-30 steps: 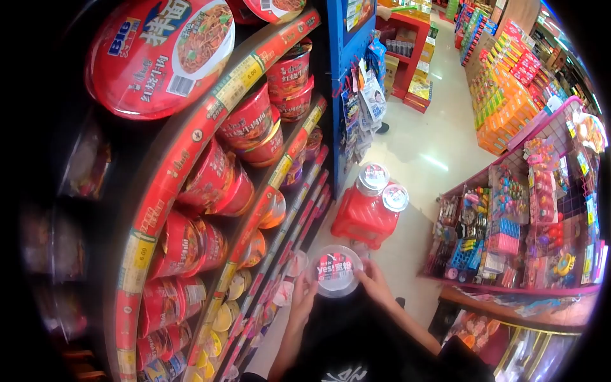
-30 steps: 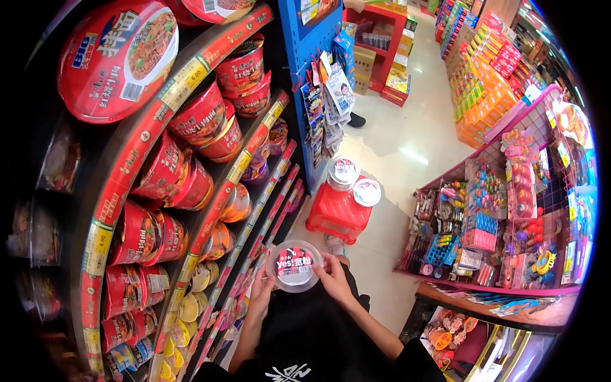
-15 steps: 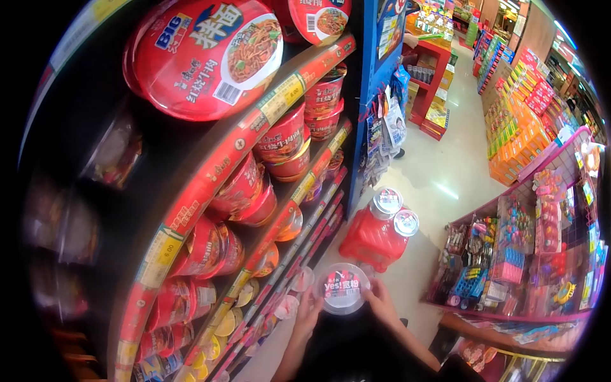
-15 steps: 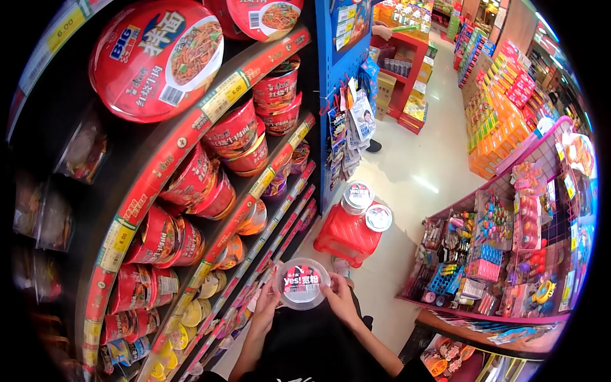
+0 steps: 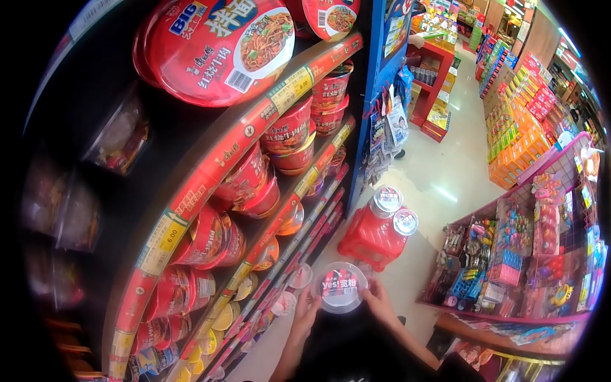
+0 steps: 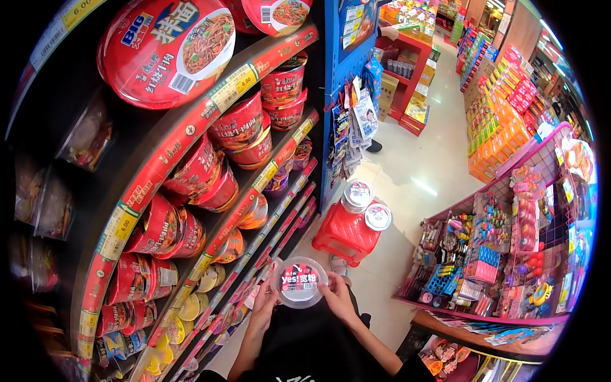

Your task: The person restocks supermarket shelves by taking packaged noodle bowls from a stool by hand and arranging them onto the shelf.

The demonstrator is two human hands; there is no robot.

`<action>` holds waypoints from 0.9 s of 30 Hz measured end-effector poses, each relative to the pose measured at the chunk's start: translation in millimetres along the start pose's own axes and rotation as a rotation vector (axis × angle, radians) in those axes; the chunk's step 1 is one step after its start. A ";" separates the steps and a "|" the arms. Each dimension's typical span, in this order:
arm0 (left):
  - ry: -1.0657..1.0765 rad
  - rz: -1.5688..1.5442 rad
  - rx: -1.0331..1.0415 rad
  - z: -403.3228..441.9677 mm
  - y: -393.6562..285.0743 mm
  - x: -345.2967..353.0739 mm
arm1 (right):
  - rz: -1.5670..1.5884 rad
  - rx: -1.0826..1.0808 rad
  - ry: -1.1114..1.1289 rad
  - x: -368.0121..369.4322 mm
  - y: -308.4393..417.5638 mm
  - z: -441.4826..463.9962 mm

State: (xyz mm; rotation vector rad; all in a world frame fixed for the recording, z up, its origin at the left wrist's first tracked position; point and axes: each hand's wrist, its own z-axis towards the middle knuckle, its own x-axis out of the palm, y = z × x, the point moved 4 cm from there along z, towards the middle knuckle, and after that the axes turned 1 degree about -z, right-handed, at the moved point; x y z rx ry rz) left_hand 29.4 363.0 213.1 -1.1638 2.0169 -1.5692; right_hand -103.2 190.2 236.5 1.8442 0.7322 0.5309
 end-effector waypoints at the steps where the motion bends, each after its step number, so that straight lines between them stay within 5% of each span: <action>1: -0.008 -0.006 0.003 -0.7 -0.9 0.7 | 0.000 -0.005 0.003 -0.1 -1.5 0.5; 27: 0.033 -0.040 -0.085 1.4 -9.9 5.9 | -0.058 -0.049 -0.050 -5.7 -6.3 0.1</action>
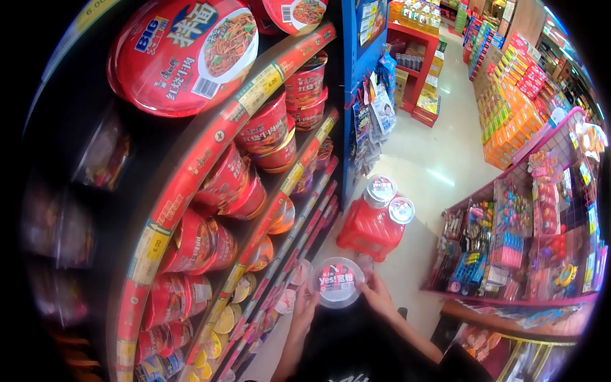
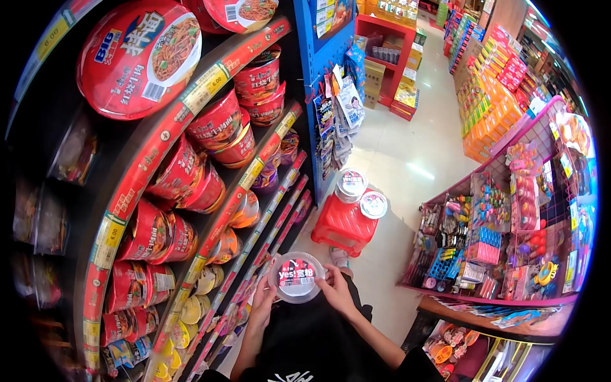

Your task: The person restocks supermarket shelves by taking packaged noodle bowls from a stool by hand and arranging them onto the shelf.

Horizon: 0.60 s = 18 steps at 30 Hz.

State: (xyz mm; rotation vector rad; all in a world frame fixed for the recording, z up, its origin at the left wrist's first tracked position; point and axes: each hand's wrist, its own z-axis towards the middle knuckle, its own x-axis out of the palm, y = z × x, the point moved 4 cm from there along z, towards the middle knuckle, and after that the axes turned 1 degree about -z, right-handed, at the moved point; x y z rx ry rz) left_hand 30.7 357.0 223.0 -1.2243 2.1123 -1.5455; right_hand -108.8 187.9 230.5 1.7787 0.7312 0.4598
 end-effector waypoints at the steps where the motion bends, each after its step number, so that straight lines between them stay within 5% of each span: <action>1: -0.008 0.013 0.004 2.1 5.5 -2.7 | -0.011 -0.001 0.001 -0.4 -1.2 1.0; 18: 0.093 0.198 -0.014 21.1 15.5 21.3 | -0.146 -0.033 -0.096 -26.8 -7.0 1.2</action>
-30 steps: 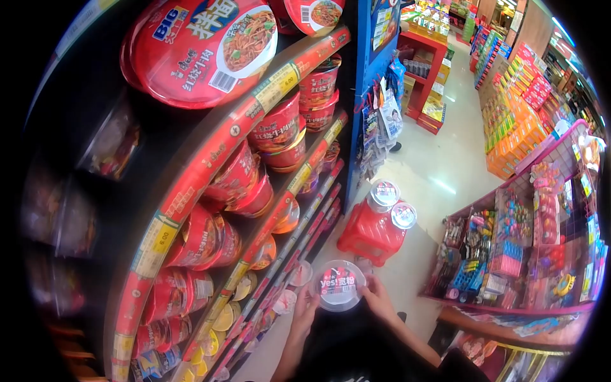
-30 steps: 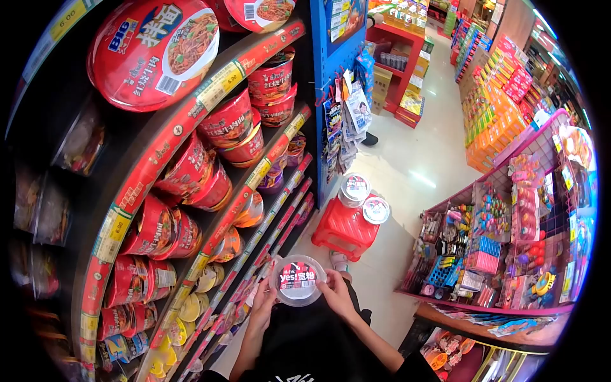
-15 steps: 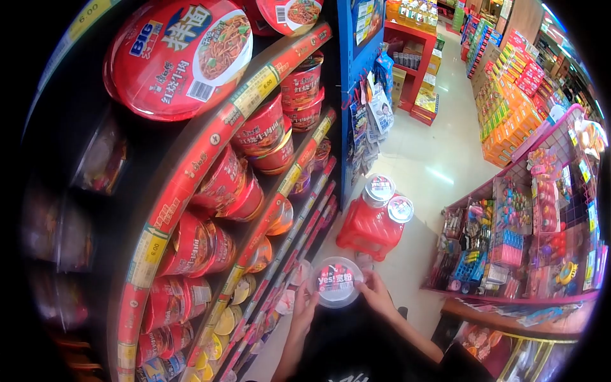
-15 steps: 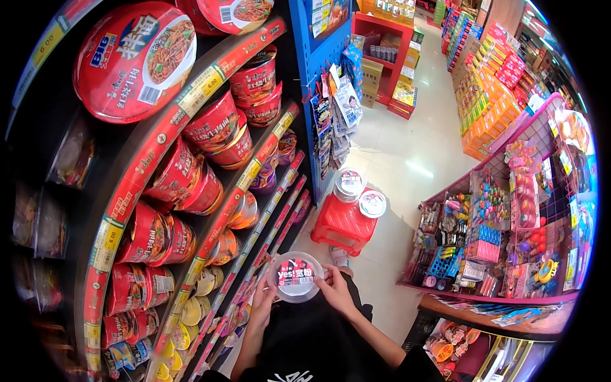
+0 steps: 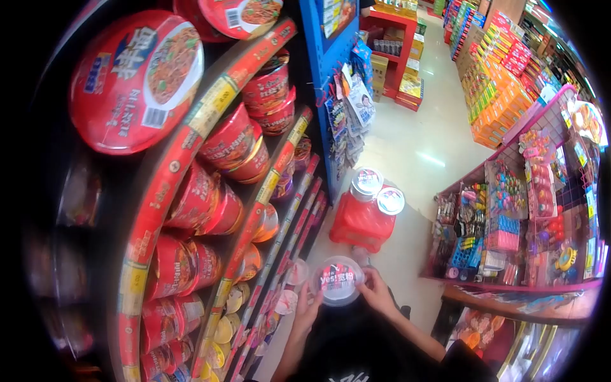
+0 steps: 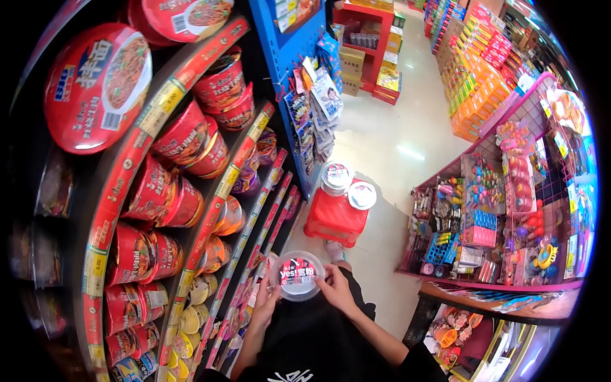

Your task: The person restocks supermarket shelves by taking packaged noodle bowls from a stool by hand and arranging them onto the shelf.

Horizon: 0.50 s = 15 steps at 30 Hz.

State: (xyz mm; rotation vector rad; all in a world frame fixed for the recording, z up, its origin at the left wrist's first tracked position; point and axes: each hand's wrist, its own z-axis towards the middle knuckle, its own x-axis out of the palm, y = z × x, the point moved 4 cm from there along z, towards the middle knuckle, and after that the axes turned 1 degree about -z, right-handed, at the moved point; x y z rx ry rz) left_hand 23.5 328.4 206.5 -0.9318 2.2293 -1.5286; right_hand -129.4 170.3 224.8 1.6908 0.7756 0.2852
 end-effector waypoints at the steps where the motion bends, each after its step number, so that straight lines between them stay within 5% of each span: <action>1: 0.002 -0.005 -0.007 2.4 -2.4 5.1 | -0.008 0.005 -0.007 -3.8 3.2 0.2; 15: 0.088 0.284 -0.162 70.4 27.5 64.8 | 0.005 0.187 -0.058 -58.4 -57.7 29.8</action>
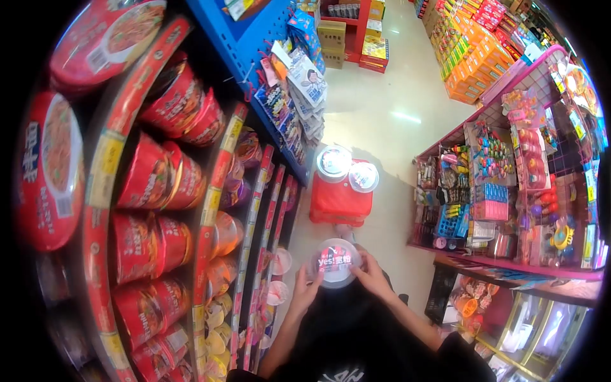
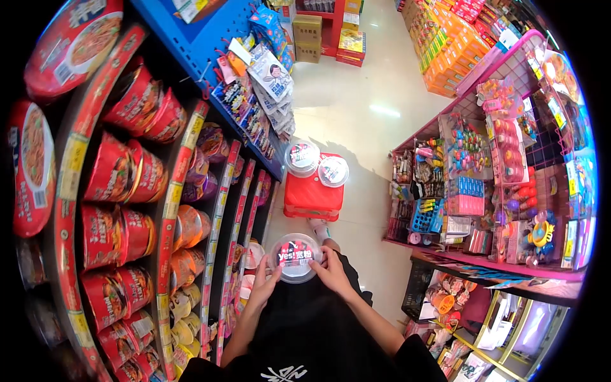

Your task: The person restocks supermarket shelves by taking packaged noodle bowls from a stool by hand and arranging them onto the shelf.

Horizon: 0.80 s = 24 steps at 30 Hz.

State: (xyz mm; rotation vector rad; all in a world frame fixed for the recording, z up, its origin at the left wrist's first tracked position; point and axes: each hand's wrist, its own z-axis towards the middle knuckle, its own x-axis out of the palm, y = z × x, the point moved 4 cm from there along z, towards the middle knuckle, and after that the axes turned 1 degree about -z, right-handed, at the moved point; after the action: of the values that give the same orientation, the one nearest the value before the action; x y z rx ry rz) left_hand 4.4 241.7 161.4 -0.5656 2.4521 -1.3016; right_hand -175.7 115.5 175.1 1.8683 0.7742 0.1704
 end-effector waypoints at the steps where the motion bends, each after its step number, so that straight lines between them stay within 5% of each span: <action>1: 0.080 0.018 0.045 13.7 -1.3 8.2 | 0.025 0.014 -0.008 -5.1 -13.1 9.7; 5: 0.183 -0.094 -0.128 51.5 -45.1 53.5 | -0.059 0.049 -0.143 -41.3 -26.4 51.0; 12: 0.191 -0.129 -0.361 162.7 -3.9 120.5 | -0.094 0.178 -0.183 -101.5 -64.8 154.2; 24: 0.183 -0.307 -0.454 304.9 -30.4 202.2 | -0.049 0.178 -0.189 -165.4 -90.9 320.0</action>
State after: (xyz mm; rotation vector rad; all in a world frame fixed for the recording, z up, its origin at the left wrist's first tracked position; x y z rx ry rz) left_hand -31.7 -88.5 5.1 -1.0070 2.9250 -0.9198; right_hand -198.8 -208.9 -4.5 1.9966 0.7219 -0.1084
